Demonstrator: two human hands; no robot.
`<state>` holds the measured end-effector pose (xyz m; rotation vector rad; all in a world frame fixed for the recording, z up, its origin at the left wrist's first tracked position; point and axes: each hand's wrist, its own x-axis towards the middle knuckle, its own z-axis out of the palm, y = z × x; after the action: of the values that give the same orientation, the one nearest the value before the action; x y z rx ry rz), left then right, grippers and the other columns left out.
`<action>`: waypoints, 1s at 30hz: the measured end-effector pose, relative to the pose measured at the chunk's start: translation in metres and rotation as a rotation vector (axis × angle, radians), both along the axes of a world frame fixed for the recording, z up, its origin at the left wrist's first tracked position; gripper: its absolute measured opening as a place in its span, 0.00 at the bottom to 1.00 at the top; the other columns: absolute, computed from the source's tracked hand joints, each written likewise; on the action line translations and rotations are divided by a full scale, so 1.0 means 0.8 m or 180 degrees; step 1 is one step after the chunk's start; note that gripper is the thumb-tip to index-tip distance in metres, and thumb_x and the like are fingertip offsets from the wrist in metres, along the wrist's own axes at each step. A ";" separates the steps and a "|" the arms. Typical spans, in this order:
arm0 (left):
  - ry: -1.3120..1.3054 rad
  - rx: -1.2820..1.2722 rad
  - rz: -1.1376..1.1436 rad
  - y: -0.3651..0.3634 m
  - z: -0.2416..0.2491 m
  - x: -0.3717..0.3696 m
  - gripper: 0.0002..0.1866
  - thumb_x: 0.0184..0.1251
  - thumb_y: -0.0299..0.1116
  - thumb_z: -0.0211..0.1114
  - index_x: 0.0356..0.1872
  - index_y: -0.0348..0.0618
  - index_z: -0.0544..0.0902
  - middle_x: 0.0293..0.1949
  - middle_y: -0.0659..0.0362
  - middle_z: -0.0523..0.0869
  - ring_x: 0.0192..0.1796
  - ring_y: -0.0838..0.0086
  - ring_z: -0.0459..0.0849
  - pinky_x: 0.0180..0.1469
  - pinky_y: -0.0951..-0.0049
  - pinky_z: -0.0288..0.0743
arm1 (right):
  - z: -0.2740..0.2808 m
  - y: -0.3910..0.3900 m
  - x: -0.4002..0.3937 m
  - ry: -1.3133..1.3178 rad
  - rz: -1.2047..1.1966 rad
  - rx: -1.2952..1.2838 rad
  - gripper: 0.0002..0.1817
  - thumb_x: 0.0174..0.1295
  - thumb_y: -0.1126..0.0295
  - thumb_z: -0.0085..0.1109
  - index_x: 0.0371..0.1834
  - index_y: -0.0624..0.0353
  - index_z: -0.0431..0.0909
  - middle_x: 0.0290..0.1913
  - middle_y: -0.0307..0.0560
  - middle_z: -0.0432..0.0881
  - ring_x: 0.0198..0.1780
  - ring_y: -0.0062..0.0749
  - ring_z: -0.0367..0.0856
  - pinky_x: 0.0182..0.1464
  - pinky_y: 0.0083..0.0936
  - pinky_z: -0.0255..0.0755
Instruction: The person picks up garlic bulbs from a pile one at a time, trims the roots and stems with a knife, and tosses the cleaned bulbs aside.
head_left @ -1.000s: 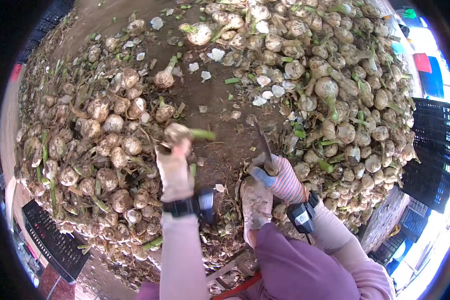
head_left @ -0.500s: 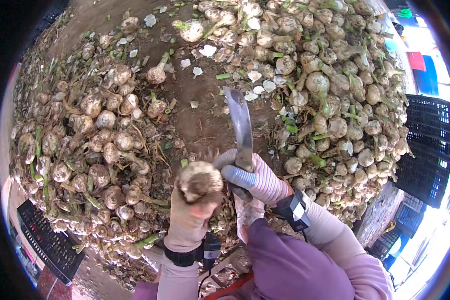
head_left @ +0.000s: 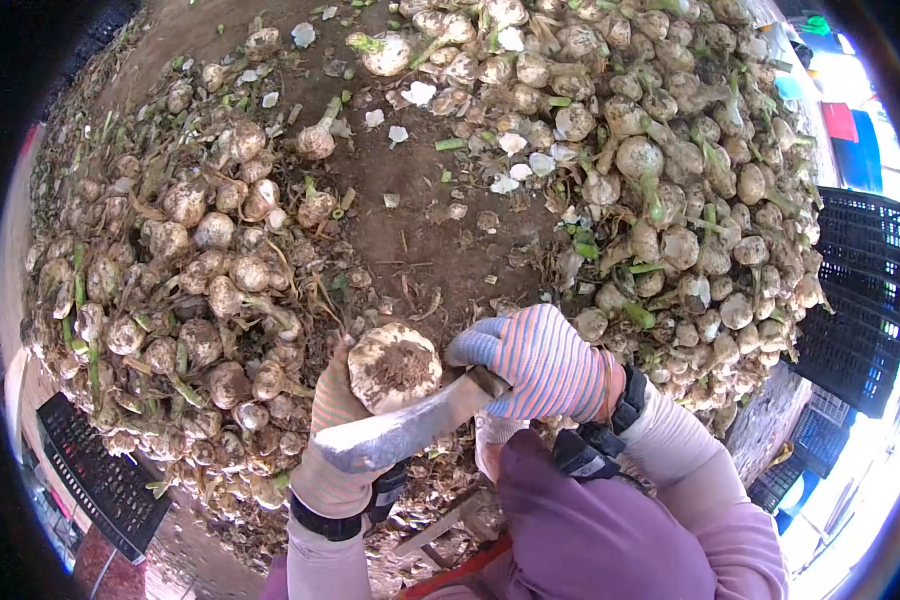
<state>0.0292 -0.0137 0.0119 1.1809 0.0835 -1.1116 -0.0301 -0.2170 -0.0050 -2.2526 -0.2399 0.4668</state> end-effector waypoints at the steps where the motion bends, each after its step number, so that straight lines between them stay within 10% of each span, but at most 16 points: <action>1: 0.2291 -0.1133 0.0857 0.003 -0.010 0.004 0.32 0.62 0.56 0.54 0.59 0.43 0.67 0.59 0.42 0.70 0.60 0.50 0.70 0.62 0.47 0.64 | 0.002 -0.001 0.002 0.0096 0.0071 -0.0055 0.26 0.39 0.53 0.64 0.41 0.56 0.76 0.32 0.49 0.79 0.33 0.48 0.78 0.34 0.37 0.71; 2: 0.4584 -0.2265 0.1714 0.003 -0.015 0.006 0.32 0.62 0.55 0.54 0.59 0.42 0.67 0.58 0.42 0.70 0.60 0.49 0.70 0.62 0.47 0.63 | 0.002 -0.002 0.002 0.0098 0.0067 -0.0054 0.26 0.39 0.53 0.64 0.41 0.56 0.76 0.32 0.49 0.79 0.33 0.48 0.78 0.34 0.37 0.71; 10: 0.4000 -0.1342 0.1076 -0.008 -0.013 -0.013 0.24 0.60 0.46 0.60 0.50 0.39 0.72 0.49 0.47 0.79 0.49 0.54 0.80 0.49 0.53 0.76 | -0.032 0.002 -0.016 -0.0105 -0.0073 0.0173 0.15 0.42 0.63 0.60 0.34 0.55 0.75 0.27 0.50 0.77 0.31 0.50 0.79 0.31 0.40 0.71; 12: -0.0020 0.0600 -0.1076 -0.013 0.003 -0.014 0.19 0.57 0.37 0.64 0.46 0.38 0.73 0.42 0.53 0.82 0.46 0.64 0.81 0.47 0.59 0.76 | -0.054 0.000 -0.022 -0.0151 -0.0055 0.0170 0.14 0.41 0.62 0.60 0.32 0.55 0.75 0.25 0.49 0.77 0.30 0.49 0.79 0.30 0.40 0.71; 16: -0.0350 -0.0497 -0.1492 -0.016 0.039 -0.031 0.16 0.57 0.35 0.63 0.44 0.38 0.74 0.36 0.57 0.83 0.41 0.74 0.81 0.45 0.68 0.76 | -0.097 -0.044 -0.023 0.0629 -0.0433 -0.0689 0.14 0.43 0.61 0.61 0.32 0.54 0.76 0.26 0.50 0.80 0.29 0.48 0.80 0.31 0.38 0.74; 17: 0.1449 -0.0289 -0.1181 -0.013 0.010 -0.058 0.19 0.61 0.46 0.57 0.43 0.39 0.75 0.37 0.56 0.83 0.41 0.70 0.81 0.46 0.67 0.75 | -0.094 -0.049 -0.033 0.0232 -0.0834 -0.0754 0.15 0.43 0.61 0.62 0.33 0.54 0.76 0.24 0.50 0.79 0.29 0.48 0.80 0.31 0.39 0.73; 21: -0.0287 -0.0200 -0.0140 -0.011 0.033 -0.012 0.21 0.62 0.50 0.53 0.48 0.46 0.75 0.46 0.59 0.81 0.45 0.67 0.80 0.51 0.62 0.74 | -0.065 -0.052 -0.042 0.0246 -0.1697 -0.0224 0.11 0.45 0.64 0.63 0.31 0.56 0.77 0.25 0.51 0.79 0.30 0.47 0.80 0.31 0.35 0.73; 24: 0.0385 -0.0198 0.0380 -0.007 0.007 -0.018 0.22 0.59 0.49 0.58 0.48 0.44 0.75 0.44 0.58 0.82 0.47 0.64 0.79 0.52 0.60 0.74 | -0.059 -0.036 -0.044 0.0217 -0.1920 0.0367 0.09 0.48 0.66 0.62 0.30 0.58 0.77 0.23 0.50 0.78 0.27 0.40 0.79 0.30 0.29 0.71; 28: 0.0885 -0.2127 0.0656 -0.012 -0.031 -0.005 0.27 0.57 0.55 0.61 0.44 0.39 0.74 0.34 0.55 0.80 0.27 0.70 0.80 0.32 0.65 0.78 | -0.044 -0.004 -0.051 0.0903 -0.2044 0.1870 0.07 0.55 0.68 0.60 0.31 0.61 0.76 0.25 0.41 0.77 0.28 0.19 0.72 0.32 0.22 0.69; 29: 0.0665 -0.1791 0.1174 -0.034 -0.013 -0.013 0.31 0.54 0.61 0.61 0.45 0.45 0.68 0.20 0.65 0.65 0.12 0.82 0.57 0.14 0.79 0.49 | -0.046 0.006 -0.055 0.0911 -0.2040 0.2156 0.07 0.56 0.69 0.60 0.31 0.61 0.76 0.25 0.40 0.77 0.28 0.19 0.72 0.33 0.22 0.69; 30: 0.0744 -0.2047 0.1752 -0.049 -0.006 -0.022 0.25 0.59 0.57 0.59 0.41 0.47 0.67 0.19 0.66 0.64 0.11 0.84 0.57 0.17 0.80 0.52 | -0.047 0.012 -0.056 0.0910 -0.2035 0.2433 0.07 0.56 0.69 0.60 0.32 0.61 0.76 0.26 0.40 0.77 0.29 0.19 0.73 0.34 0.22 0.69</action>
<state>0.0113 -0.0530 0.0072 0.4060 0.2010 -0.6949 -0.0748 -0.2074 -0.0427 -1.3818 0.3886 0.2729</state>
